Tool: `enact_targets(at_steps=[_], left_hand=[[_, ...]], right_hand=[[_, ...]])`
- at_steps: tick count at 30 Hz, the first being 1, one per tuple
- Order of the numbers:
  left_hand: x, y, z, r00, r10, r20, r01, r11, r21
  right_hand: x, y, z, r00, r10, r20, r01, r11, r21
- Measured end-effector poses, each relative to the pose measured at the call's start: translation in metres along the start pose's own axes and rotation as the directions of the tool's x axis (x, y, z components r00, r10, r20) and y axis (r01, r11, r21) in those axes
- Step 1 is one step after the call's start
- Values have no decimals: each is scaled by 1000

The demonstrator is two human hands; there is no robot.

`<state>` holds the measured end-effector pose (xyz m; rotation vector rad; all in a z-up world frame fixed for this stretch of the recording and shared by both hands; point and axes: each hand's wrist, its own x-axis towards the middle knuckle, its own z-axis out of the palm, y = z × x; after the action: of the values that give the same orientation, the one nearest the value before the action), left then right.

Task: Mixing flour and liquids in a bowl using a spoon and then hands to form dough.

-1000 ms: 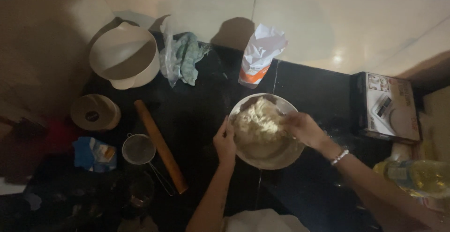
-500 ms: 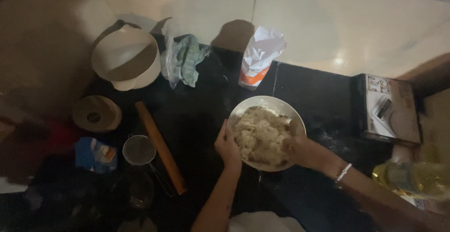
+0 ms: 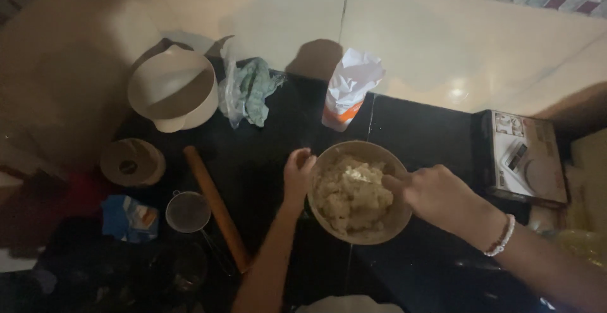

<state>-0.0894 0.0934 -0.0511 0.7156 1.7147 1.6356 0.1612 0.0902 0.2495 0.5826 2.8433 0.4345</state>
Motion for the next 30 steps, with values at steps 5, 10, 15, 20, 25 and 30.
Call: enact_targets(at_steps=[5, 10, 15, 20, 25, 30], left_hand=[[30, 14, 18, 890, 44, 455, -95, 992, 88], [29, 56, 20, 756, -77, 650, -58, 981, 184], [26, 55, 19, 759, -67, 647, -12, 993, 117], [19, 54, 15, 829, -45, 557, -9, 996, 94], [17, 34, 17, 898, -39, 437, 11, 998, 68], [-21, 54, 19, 958, -81, 275, 85, 996, -5]], right_hand=[[16, 19, 21, 991, -126, -53, 110, 965, -239], [43, 46, 127, 974, -201, -107, 174, 961, -217], [34, 51, 218, 992, -121, -32, 117, 987, -110], [3, 27, 201, 987, -3, 159, 10, 999, -42], [-16, 10, 203, 850, 50, 524, -170, 968, 184], [-5, 2, 182, 667, 86, 740, -340, 919, 200]])
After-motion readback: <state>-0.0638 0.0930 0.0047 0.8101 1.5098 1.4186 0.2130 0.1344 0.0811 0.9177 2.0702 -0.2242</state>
